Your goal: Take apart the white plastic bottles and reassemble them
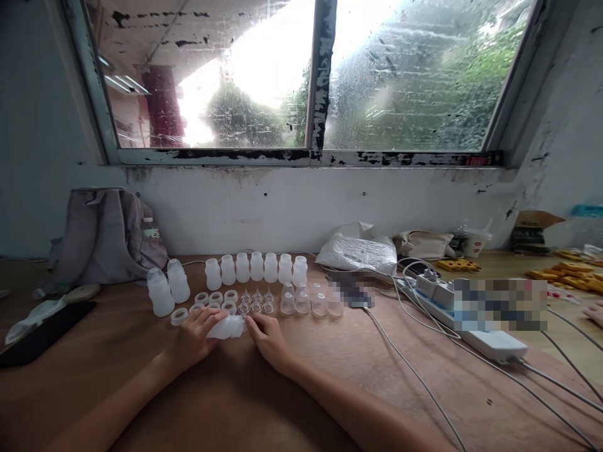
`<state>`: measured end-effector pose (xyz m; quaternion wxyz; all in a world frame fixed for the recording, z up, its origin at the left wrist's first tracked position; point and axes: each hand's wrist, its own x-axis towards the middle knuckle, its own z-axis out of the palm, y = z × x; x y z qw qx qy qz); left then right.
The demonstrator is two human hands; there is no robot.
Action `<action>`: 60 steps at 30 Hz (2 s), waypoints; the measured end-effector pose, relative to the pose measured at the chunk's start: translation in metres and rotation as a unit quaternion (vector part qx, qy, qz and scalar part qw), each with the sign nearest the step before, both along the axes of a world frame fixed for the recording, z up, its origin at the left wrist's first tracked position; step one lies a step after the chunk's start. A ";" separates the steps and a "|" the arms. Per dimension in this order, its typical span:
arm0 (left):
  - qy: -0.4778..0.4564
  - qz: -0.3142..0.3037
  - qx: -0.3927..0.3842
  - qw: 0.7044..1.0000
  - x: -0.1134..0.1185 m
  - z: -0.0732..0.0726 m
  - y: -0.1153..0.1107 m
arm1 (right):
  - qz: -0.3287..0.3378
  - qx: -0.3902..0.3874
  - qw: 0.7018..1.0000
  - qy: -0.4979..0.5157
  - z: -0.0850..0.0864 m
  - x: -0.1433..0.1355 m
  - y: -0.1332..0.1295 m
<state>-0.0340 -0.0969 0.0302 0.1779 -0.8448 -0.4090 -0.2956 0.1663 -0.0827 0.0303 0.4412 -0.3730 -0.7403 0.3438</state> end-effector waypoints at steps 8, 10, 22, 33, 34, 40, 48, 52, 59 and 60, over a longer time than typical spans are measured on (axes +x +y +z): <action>-0.068 -0.033 -0.087 0.993 0.006 0.008 -0.008 | -0.001 -0.026 0.999 0.045 -0.002 0.001 0.001; -0.108 -0.042 -0.142 0.983 0.010 0.014 -0.013 | 0.027 -0.019 0.998 0.060 0.000 0.002 -0.002; -0.242 -0.109 -0.310 0.913 0.024 0.006 -0.020 | 0.057 -0.005 0.998 0.013 0.004 0.008 -0.006; -0.560 -0.249 -0.682 0.399 0.044 0.026 -0.052 | 0.262 -0.223 0.924 0.170 0.047 0.014 -0.020; -0.560 -0.255 -0.687 0.387 0.044 0.026 -0.052 | 0.268 -0.226 0.923 0.159 0.049 0.015 -0.021; -0.497 -0.252 -0.625 0.546 0.045 0.016 -0.042 | 0.240 -0.179 0.942 0.148 0.048 0.017 -0.024; -0.423 -0.192 -0.433 0.773 0.045 0.011 -0.042 | 0.181 -0.159 0.958 0.155 0.034 0.010 -0.017; -0.424 -0.124 -0.379 0.813 0.043 0.004 -0.036 | 0.206 -0.188 0.948 0.151 0.020 0.004 -0.017; -0.282 -0.096 -0.285 0.911 0.036 0.005 -0.029 | 0.152 -0.166 0.963 0.150 0.017 0.003 -0.018; -0.254 -0.083 -0.248 0.931 0.033 0.005 -0.026 | 0.137 -0.166 0.964 0.156 0.020 0.004 -0.016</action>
